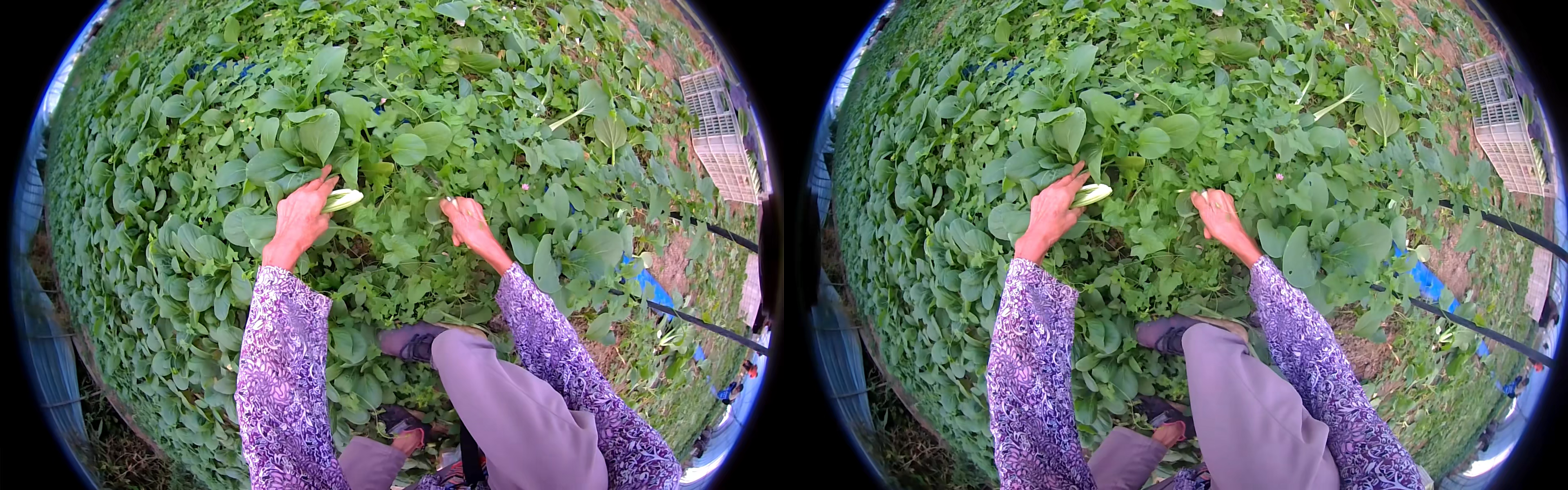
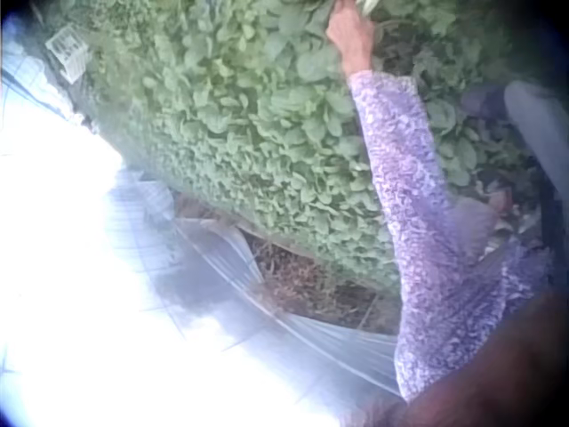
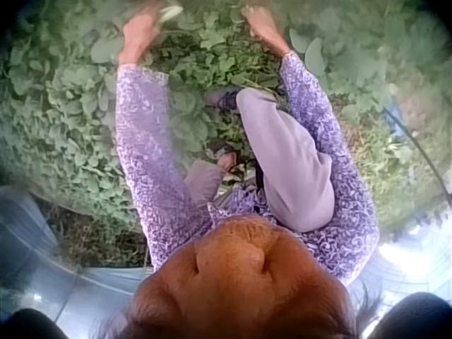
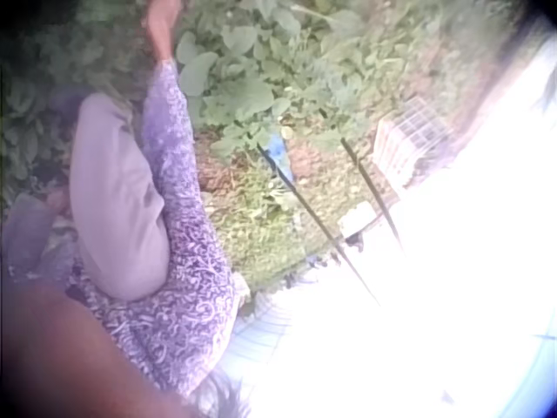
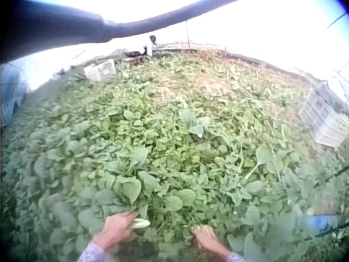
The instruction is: The person harvests green vegetables with a sickle, gathers them into bunches, and places them into a white plastic crate.
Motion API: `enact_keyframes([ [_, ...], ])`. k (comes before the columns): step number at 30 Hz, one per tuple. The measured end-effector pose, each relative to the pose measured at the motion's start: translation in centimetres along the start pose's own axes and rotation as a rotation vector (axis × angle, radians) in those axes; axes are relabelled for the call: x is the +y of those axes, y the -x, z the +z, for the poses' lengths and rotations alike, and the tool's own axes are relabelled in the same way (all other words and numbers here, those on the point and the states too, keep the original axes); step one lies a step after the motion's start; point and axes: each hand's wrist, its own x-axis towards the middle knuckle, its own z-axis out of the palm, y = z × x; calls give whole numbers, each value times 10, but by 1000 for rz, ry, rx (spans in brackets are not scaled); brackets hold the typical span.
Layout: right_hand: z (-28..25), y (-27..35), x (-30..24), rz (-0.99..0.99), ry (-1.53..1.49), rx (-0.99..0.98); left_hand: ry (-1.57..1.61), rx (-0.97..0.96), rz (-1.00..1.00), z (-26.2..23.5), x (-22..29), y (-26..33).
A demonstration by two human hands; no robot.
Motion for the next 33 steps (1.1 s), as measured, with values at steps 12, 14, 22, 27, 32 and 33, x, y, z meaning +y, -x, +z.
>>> enact_keyframes([
  [12,-7,-28,-27,-116,348,-54,-22,32,84,-1,3,0],
  [14,-12,-31,-46,142,-24,-167,-41,41,81,-4,-2,1],
  [22,4,-72,-4,533,-416,-106,9,63,114,-8,7,-10],
  [27,8,-60,-23,521,-426,-106,-59,53,123,-9,5,-4],
  [32,8,-73,-35,486,-441,-147,-237,175,318,-10,32,-4],
  [33,15,-72,-28,468,-396,-117,-244,208,354,-16,47,-9],
])
